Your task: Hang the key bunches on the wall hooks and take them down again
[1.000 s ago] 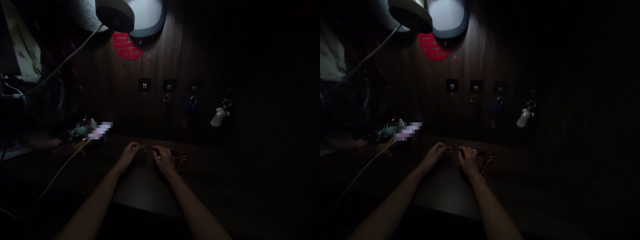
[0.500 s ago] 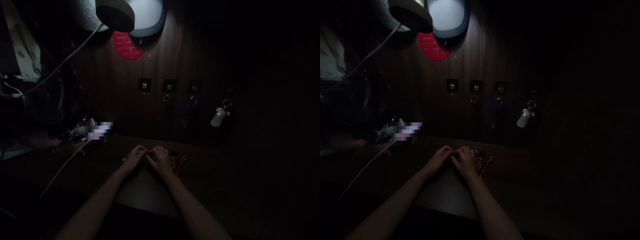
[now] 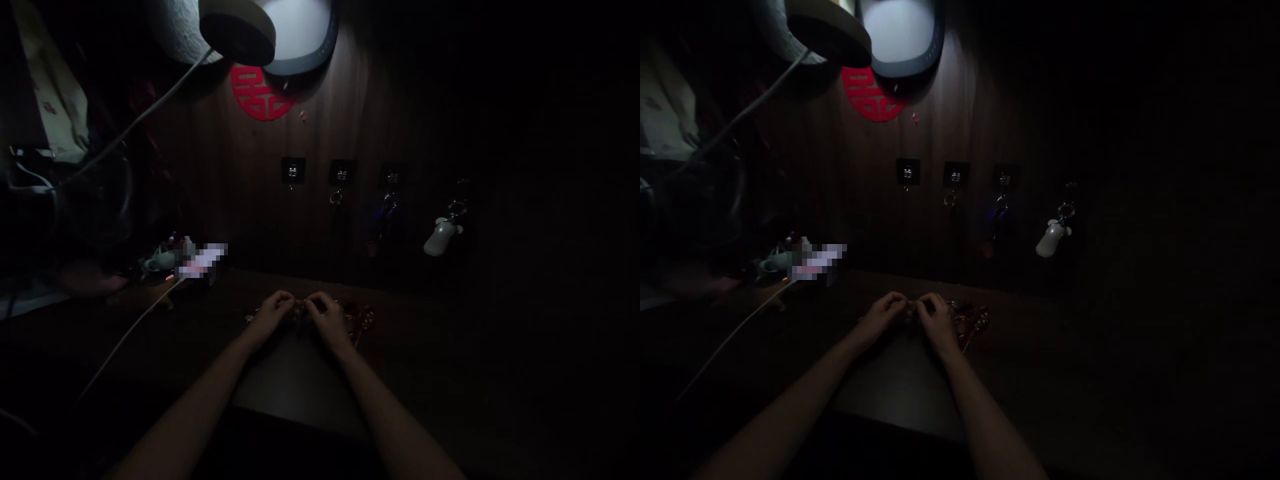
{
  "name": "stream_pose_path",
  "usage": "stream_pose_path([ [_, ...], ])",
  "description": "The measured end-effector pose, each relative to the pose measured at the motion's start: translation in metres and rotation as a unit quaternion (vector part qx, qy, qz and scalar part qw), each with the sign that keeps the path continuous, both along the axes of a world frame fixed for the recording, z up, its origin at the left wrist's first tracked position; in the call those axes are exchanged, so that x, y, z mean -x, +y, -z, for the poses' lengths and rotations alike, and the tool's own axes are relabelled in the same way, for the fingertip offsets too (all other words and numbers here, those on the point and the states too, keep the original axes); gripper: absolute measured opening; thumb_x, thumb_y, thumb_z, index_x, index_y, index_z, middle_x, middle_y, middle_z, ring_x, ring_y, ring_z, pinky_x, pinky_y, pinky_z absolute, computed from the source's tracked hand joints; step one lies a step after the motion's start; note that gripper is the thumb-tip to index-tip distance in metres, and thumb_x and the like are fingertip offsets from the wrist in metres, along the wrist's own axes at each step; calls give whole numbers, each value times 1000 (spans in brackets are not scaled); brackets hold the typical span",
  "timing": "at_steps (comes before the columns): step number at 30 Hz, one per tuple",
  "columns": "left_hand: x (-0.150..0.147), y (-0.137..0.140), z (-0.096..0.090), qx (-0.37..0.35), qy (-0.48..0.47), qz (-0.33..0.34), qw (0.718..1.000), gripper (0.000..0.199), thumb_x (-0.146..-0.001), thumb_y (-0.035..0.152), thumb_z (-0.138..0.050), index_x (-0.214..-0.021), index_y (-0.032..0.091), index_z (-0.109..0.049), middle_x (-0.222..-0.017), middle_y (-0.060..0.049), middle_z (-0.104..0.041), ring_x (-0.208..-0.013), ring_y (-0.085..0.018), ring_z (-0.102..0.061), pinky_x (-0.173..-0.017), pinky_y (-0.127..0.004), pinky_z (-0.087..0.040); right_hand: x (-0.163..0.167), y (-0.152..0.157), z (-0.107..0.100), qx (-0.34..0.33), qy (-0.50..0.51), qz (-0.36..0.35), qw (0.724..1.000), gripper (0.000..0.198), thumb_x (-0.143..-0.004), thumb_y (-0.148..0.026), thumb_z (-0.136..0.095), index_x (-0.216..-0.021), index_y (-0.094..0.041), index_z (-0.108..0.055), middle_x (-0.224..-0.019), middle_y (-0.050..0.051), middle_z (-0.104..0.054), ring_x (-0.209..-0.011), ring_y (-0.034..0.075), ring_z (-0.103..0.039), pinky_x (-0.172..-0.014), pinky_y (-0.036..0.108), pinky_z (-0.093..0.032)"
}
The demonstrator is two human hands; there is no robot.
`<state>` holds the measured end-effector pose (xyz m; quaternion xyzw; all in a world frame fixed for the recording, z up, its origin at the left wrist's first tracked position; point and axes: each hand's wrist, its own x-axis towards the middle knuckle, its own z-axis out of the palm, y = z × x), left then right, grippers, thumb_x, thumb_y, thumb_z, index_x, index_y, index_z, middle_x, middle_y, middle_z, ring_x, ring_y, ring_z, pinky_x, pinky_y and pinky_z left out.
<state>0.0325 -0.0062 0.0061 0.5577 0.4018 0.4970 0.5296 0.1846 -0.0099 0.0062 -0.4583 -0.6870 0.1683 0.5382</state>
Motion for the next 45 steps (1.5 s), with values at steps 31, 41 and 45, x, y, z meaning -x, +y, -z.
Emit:
stream_pose_path([
  [31, 2, -1, -6, -151, 166, -47, 973, 25, -78, 39, -49, -82, 18, -62, -82, -1, -65, -81, -16, -58, -74, -26, -44, 1, -2, -5, 33, 70, -40, 996, 14, -73, -32, -58, -72, -20, -64, -74, 2, -65, -77, 17, -59, -73, 28, -43],
  [41, 9, -1, 5, -215, 324, -12, 921, 16, -82, 27, -45, -83, 20, -59, -92, -5, -65, -89, -19, -58, -81, -30, -43, -31, 7, -39, 19, 95, 56, 994, 23, -72, -41, -57, -71, -18, -64, -73, 2, -65, -75, 19, -59, -70, 28, -44],
  [45, 11, 2, 12, -220, 343, 10, 913, 12, -81, 24, -47, -83, 19, -58, -93, -6, -64, -89, -19, -57, -81, -31, -43, -52, 27, -81, -9, 92, 81, 992, 27, -67, -44, -59, -70, -18, -63, -70, 3, -65, -73, 19, -59, -70, 29, -44],
])
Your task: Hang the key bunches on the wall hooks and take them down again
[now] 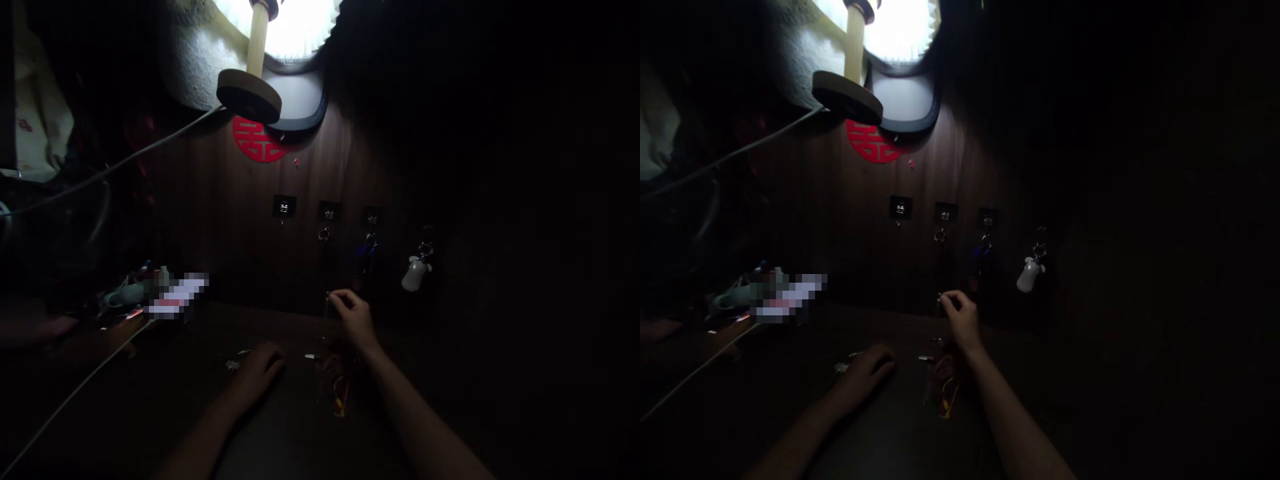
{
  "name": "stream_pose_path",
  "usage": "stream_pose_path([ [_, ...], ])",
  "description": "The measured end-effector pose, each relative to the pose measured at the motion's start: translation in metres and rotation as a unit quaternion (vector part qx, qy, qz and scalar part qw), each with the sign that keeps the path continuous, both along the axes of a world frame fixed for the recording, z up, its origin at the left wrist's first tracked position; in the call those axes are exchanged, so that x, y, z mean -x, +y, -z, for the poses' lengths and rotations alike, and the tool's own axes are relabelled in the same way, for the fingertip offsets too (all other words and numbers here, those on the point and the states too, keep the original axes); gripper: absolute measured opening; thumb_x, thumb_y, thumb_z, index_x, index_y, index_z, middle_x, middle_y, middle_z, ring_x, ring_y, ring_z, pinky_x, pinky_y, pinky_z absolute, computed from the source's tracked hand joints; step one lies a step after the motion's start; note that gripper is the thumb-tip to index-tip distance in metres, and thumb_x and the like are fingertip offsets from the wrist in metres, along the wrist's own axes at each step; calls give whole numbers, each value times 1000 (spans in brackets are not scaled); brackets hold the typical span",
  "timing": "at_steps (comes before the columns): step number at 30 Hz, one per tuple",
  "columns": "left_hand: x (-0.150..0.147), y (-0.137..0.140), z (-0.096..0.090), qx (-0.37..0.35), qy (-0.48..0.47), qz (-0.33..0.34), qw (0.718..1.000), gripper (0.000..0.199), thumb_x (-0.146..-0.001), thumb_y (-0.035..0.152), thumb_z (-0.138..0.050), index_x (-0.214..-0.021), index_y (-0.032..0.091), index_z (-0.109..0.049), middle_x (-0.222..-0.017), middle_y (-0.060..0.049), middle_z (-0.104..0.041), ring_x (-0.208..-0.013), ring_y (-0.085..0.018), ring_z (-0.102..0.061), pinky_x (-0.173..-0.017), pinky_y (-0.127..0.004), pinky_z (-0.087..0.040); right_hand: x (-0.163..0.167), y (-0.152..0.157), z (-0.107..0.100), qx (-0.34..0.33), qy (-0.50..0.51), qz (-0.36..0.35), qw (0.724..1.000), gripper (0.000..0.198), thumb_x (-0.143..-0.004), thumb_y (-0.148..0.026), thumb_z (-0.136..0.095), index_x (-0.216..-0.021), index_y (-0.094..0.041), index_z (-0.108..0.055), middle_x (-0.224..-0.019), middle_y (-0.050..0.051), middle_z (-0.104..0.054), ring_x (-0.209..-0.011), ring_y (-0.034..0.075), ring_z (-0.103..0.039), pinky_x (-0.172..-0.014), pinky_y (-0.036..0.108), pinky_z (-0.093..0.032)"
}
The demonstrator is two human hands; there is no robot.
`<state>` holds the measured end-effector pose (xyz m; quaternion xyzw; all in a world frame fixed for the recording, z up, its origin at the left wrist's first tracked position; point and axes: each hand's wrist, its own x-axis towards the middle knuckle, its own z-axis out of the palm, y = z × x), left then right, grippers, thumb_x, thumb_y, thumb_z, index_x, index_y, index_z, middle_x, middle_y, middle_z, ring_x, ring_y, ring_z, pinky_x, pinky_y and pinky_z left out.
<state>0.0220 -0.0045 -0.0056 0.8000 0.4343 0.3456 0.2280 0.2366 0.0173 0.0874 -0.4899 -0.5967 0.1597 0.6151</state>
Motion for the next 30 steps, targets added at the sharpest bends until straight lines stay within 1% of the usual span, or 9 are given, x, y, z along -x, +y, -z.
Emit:
stream_pose_path([
  [3, 0, 3, 4, -5, -8, -1, 1000, 11, -81, 24, -48, -83, 20, -58, -91, -5, -63, -87, -18, -57, -79, -30, -43, -10, 21, -38, -33, -24, 10, 999, 27, -65, -44, -59, -68, -18, -63, -69, 2, -65, -71, 18, -58, -68, 29, -44],
  [7, 0, 7, 9, -8, -17, 9, 1000, 11, -82, 24, -47, -81, 20, -57, -89, -5, -63, -84, -17, -57, -77, -29, -43, -13, 50, -84, -79, -35, 28, 996, 23, -65, -41, -58, -66, -18, -61, -65, 0, -62, -68, 16, -56, -66, 28, -43],
  [10, 0, 8, 10, -6, -19, 11, 1000, 13, -83, 25, -46, -80, 20, -58, -88, -4, -63, -83, -17, -57, -76, -29, -43, -12, 71, -108, -99, -29, 8, 995, 20, -63, -38, -59, -64, -18, -60, -63, -1, -61, -64, 15, -55, -63, 27, -43],
  [13, 0, 6, 7, -1, -14, 3, 1000, 13, -82, 24, -46, -79, 19, -57, -88, -5, -63, -84, -18, -57, -78, -29, -42, -10, 89, -122, -91, -20, -2, 996, 18, -62, -35, -59, -63, -17, -60, -57, -2, -58, -57, 13, -52, -56, 26, -41],
  [17, -1, 5, 3, 8, -13, 2, 1000, 12, -82, 23, -46, -81, 19, -57, -89, -5, -63, -86, -18, -57, -79, -29, -42, -9, 106, -129, -76, -26, 21, 997, 15, -60, -31, -61, -58, -17, -60, -55, -2, -58, -56, 13, -51, -56, 26, -40],
  [21, -1, 5, 2, 13, -10, 0, 1000, 12, -82, 22, -46, -80, 20, -57, -90, -5, -63, -87, -19, -57, -79, -30, -42, -12, 113, -128, -55, -39, 36, 997, 11, -58, -28, -62, -57, -16, -62, -54, -2, -59, -57, 14, -52, -59, 27, -40],
  [26, 0, 6, 3, 6, -14, 3, 1000, 13, -82, 24, -45, -79, 20, -57, -89, -5, -63, -86, -19, -57, -79, -30, -43, -16, 113, -119, -19, -4, 36, 999, 14, -57, -29, -65, -52, -17, -59, -48, -4, -53, -54, 13, -50, -56, 27, -40],
  [30, -1, 5, 4, -3, -27, 4, 1000, 13, -82, 25, -46, -80, 20, -58, -89, -6, -64, -85, -19, -58, -78, -30, -43, -14, 107, -106, -5, 26, 16, 1000, 16, -61, -32, -64, -57, -17, -58, -52, -4, -54, -53, 11, -50, -50, 25, -42],
])
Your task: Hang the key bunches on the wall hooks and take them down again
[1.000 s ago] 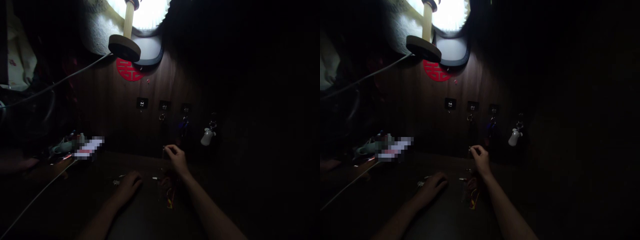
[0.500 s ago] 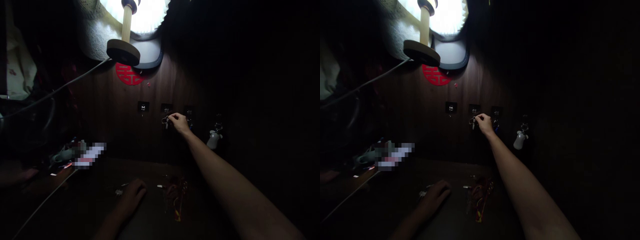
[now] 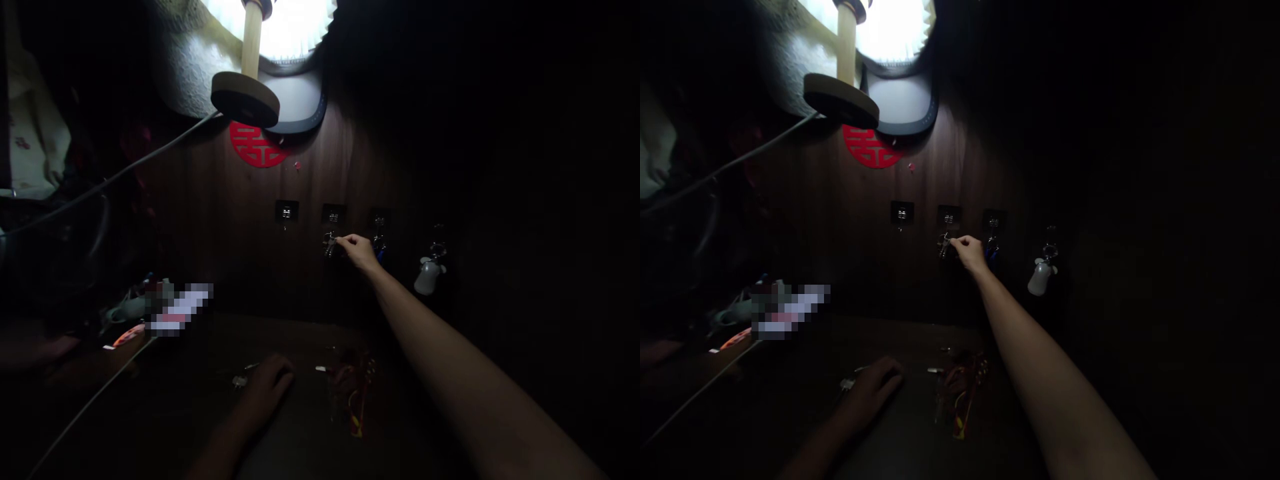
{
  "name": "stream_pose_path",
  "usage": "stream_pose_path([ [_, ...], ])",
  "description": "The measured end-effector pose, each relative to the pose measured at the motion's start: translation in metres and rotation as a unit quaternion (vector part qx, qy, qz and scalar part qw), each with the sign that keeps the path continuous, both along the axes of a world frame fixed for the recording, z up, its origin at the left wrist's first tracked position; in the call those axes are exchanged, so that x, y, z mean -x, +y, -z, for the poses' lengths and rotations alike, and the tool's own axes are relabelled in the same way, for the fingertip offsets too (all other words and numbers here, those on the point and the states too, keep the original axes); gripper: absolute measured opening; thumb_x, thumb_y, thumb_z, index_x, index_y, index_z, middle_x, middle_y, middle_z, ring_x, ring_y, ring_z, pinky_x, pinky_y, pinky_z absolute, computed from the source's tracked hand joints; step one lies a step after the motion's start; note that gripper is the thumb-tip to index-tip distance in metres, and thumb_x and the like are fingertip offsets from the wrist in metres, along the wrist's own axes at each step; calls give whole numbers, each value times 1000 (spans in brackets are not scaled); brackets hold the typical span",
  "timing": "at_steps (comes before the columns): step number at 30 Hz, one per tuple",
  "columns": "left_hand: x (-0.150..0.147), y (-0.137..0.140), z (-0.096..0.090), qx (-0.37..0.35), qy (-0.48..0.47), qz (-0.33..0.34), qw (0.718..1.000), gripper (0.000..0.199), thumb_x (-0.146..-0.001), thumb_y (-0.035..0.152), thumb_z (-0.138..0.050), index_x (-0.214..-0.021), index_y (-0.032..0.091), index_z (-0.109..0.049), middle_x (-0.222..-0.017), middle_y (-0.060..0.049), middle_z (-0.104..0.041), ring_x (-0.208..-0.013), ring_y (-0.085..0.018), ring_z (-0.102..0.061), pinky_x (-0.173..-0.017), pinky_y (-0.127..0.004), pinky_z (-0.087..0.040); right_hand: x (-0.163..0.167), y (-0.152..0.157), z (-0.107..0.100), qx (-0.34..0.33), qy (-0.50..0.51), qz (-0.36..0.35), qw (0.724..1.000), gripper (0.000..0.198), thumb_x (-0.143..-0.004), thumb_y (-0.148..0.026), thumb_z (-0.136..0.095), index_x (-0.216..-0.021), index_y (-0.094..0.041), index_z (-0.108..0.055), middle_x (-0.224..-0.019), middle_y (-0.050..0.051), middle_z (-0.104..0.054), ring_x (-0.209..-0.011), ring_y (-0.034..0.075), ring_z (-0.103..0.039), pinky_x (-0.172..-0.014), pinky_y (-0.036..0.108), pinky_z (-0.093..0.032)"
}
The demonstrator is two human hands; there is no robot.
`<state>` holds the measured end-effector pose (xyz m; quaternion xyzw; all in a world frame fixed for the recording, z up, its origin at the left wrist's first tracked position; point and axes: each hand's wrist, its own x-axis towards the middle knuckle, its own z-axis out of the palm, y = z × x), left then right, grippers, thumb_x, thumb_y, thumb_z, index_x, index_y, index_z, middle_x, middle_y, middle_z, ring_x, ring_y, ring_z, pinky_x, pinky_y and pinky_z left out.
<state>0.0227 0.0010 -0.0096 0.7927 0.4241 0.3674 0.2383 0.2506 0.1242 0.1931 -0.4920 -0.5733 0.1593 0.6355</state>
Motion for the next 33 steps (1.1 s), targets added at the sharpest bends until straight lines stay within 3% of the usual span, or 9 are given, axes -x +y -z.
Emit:
stream_pose_path([
  [9, 2, 0, -2, 12, 20, 11, 1000, 16, -83, 28, -45, -81, 19, -58, -91, -5, -64, -87, -18, -57, -80, -30, -43, 4, -34, 48, 34, 48, -38, 998, 10, -62, -26, -60, -65, -17, -58, -55, -2, -58, -57, 12, -57, -50, 23, -44],
  [18, 3, -2, -4, 14, 30, 14, 999, 14, -83, 25, -45, -83, 20, -59, -94, -5, -63, -90, -18, -57, -82, -30, -42, 4, -76, 117, 95, 59, -63, 992, 18, -56, -35, -58, -64, -18, -59, -54, -2, -59, -55, 15, -56, -53, 27, -43],
  [27, 3, -6, -9, 10, 20, 3, 1000, 12, -81, 24, -48, -84, 20, -59, -92, -4, -63, -89, -17, -57, -83, -29, -43, -2, -104, 174, 66, -59, -17, 996, 23, -65, -40, -51, -69, -19, -61, -70, 3, -65, -72, 20, -59, -69, 31, -44],
  [33, 2, -9, -9, 2, 19, 1, 1000, 14, -81, 24, -47, -87, 21, -60, -94, -3, -64, -90, -17, -58, -83, -29, -43, -4, -110, 192, 90, -117, -2, 989, 21, -70, -37, -48, -72, -22, -62, -70, 2, -65, -66, 19, -59, -63, 30, -43],
])
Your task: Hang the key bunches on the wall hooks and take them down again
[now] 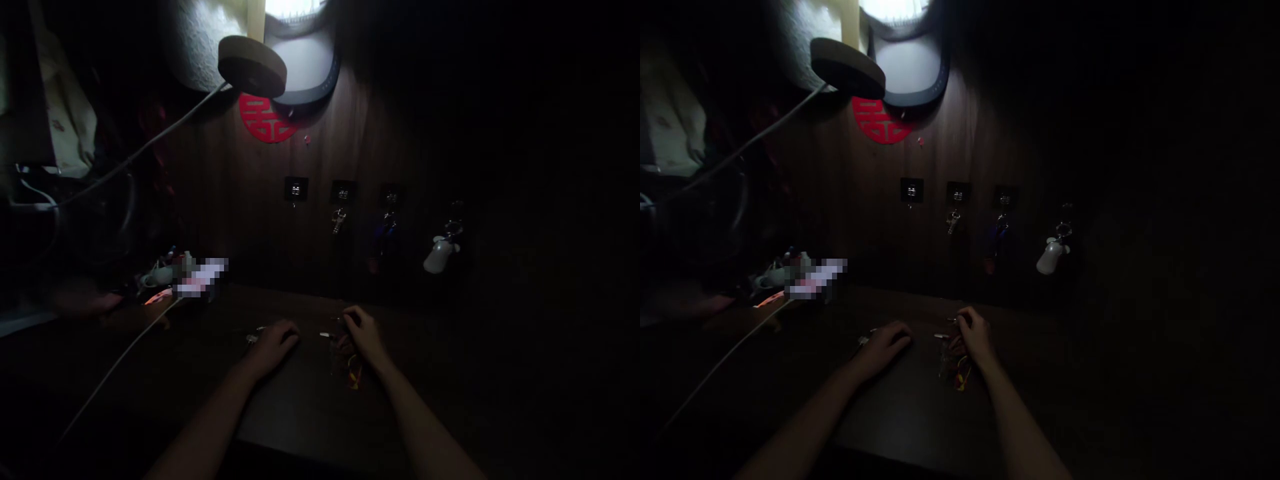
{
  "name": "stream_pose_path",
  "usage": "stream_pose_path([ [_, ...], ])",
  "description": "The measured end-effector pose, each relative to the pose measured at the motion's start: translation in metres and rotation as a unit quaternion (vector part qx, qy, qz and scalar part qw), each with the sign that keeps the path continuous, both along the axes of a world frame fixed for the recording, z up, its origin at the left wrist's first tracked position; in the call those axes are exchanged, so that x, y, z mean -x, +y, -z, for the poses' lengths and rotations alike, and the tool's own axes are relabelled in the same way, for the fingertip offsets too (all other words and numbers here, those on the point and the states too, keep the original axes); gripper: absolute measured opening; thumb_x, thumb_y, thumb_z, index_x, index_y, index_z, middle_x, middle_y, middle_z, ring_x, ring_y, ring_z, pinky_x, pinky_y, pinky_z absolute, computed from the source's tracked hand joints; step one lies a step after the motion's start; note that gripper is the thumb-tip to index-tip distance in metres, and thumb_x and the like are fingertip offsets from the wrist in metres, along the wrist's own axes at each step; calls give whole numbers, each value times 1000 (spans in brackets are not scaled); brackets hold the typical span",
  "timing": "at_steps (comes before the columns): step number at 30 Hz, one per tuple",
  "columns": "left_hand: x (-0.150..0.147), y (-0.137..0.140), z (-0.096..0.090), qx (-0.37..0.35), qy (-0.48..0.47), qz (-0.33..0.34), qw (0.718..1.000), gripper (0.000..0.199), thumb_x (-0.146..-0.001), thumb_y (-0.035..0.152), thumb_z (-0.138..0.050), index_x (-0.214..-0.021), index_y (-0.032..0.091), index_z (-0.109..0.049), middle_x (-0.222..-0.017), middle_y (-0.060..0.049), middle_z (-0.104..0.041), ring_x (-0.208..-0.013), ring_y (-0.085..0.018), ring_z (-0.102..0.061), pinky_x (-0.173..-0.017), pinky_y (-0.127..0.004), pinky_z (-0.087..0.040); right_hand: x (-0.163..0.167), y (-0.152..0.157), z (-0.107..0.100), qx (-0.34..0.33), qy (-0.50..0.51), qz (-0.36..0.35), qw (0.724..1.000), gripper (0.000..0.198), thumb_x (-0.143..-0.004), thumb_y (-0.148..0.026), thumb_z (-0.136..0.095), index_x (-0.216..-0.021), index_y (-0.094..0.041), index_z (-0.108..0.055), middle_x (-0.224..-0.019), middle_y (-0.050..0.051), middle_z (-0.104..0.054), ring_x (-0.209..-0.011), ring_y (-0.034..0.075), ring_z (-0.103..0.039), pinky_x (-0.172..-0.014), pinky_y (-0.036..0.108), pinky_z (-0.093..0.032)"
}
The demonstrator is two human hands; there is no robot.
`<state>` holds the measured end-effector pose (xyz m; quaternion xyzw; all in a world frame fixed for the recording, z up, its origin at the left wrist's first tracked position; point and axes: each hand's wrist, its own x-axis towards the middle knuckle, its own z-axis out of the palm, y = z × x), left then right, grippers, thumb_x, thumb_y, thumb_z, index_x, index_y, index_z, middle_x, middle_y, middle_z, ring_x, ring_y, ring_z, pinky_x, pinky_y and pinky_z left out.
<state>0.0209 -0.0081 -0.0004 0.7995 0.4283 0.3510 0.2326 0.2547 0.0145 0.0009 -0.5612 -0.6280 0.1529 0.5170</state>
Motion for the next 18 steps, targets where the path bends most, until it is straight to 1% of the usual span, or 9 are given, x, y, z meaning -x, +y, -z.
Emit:
stream_pose_path([
  [2, 2, 0, -3, -7, -5, -9, 1000, 16, -81, 24, -46, -89, 22, -60, -96, -2, -65, -92, -17, -59, -84, -28, -43, 1, -2, 2, 15, -37, -7, 999, 19, -72, -34, -48, -76, -24, -63, -71, 1, -66, -65, 19, -59, -62, 29, -42],
  [4, 8, 2, -8, -18, -19, -53, 998, 18, -82, 24, -45, -91, 22, -59, -97, -1, -65, -93, -17, -59, -84, -27, -43, 1, -4, 4, 22, -67, -12, 997, 17, -74, -31, -48, -78, -25, -63, -72, 0, -67, -67, 19, -60, -64, 29, -42],
  [6, 20, 7, -13, -26, -35, -147, 988, 21, -82, 24, -42, -94, 21, -59, -99, -3, -65, -94, -17, -60, -83, -26, -43, 1, -4, 5, 24, -91, -10, 995, 17, -74, -30, -48, -79, -26, -64, -74, 0, -67, -70, 19, -61, -65, 29, -42],
  [8, 34, 11, -16, -14, -31, -259, 965, 24, -84, 25, -39, -97, 20, -57, -99, -5, -66, -93, -18, -61, -81, -26, -43, 0, -4, 5, 24, -106, -2, 994, 17, -75, -29, -47, -78, -27, -64, -76, 0, -68, -72, 19, -62, -65, 29, -41],
  [9, 41, 12, -17, 2, -15, -305, 952, 25, -84, 26, -38, -98, 20, -57, -99, -6, -66, -93, -19, -61, -79, -27, -43, 0, -3, 6, 24, -113, -1, 993, 17, -75, -28, -47, -78, -27, -64, -77, 0, -68, -72, 19, -62, -65, 28, -41],
  [11, 51, 12, -20, 46, 44, -362, 930, 28, -85, 32, -37, -98, 21, -58, -97, -7, -68, -90, -21, -62, -73, -28, -43, -1, -2, 6, 23, -121, -1, 992, 18, -76, -28, -46, -79, -28, -63, -79, 0, -69, -73, 19, -62, -65, 28, -42],
  [13, 55, 11, -22, 88, 112, -373, 917, 33, -85, 42, -36, -95, 22, -60, -95, -8, -68, -89, -24, -63, -69, -29, -43, -1, -2, 6, 22, -125, -2, 992, 18, -76, -28, -46, -80, -28, -63, -80, 0, -69, -74, 19, -62, -65, 28, -42],
  [15, 55, 9, -24, 113, 159, -357, 913, 39, -84, 48, -34, -91, 21, -62, -95, -9, -68, -89, -25, -63, -68, -30, -42, -1, -3, 5, 22, -123, -3, 992, 18, -76, -28, -45, -80, -27, -63, -79, 0, -68, -75, 19, -63, -66, 28, -42],
  [18, 52, 7, -26, 122, 193, -321, 919, 39, -84, 42, -30, -89, 21, -62, -100, -10, -67, -92, -26, -62, -71, -32, -42, -1, -4, 4, 26, -104, -10, 994, 18, -75, -29, -45, -79, -27, -62, -76, 0, -68, -72, 19, -62, -65, 28, -42],
])
